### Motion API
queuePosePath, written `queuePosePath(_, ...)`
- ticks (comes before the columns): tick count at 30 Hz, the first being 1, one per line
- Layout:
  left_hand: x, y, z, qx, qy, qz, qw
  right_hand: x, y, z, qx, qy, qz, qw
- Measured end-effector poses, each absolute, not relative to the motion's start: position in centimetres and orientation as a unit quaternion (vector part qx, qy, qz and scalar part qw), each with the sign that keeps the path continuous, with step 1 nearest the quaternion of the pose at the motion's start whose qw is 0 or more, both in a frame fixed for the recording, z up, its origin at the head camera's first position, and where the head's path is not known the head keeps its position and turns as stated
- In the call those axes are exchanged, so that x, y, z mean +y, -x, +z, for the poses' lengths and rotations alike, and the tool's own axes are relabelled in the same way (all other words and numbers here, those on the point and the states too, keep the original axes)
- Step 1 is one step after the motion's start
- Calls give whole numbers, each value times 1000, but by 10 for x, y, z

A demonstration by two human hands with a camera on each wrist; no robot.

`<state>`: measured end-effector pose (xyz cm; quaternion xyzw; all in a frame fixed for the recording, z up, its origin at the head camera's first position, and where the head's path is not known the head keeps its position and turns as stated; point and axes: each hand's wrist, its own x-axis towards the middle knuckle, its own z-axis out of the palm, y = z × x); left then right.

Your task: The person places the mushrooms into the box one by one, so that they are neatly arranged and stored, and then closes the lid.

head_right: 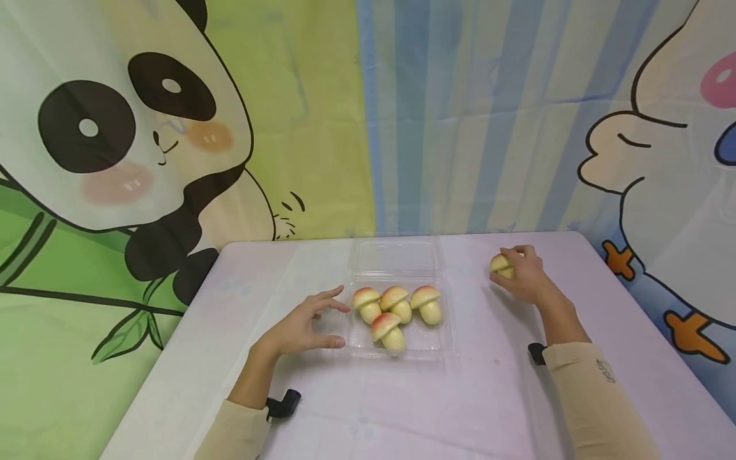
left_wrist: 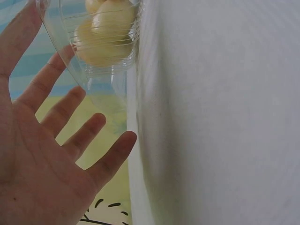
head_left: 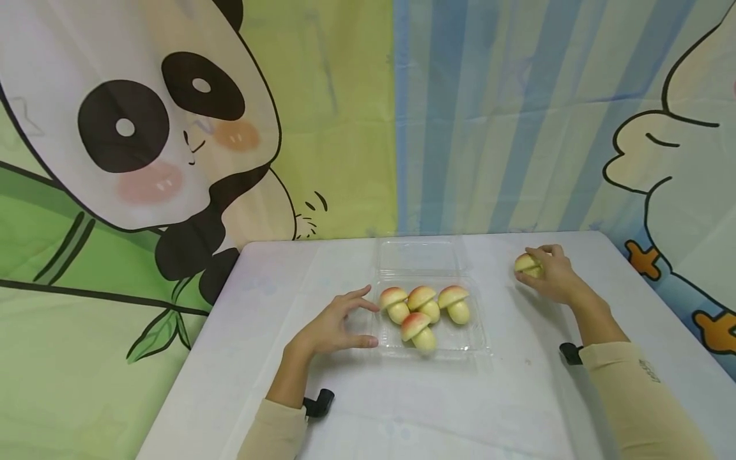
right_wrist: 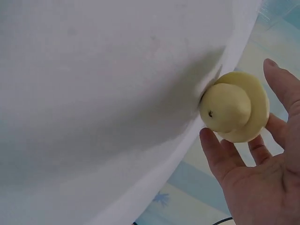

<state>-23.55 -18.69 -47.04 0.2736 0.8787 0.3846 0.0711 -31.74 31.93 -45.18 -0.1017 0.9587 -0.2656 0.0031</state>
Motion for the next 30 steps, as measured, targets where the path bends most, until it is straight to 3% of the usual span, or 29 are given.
queuePosePath(21, -185, 236, -471, 876, -275, 389, 68, 319, 300, -457, 949, 135, -285, -2)
queuePosePath(30, -185, 237, -471, 879, -275, 385, 67, 311, 287, -446, 933, 172, -312, -55)
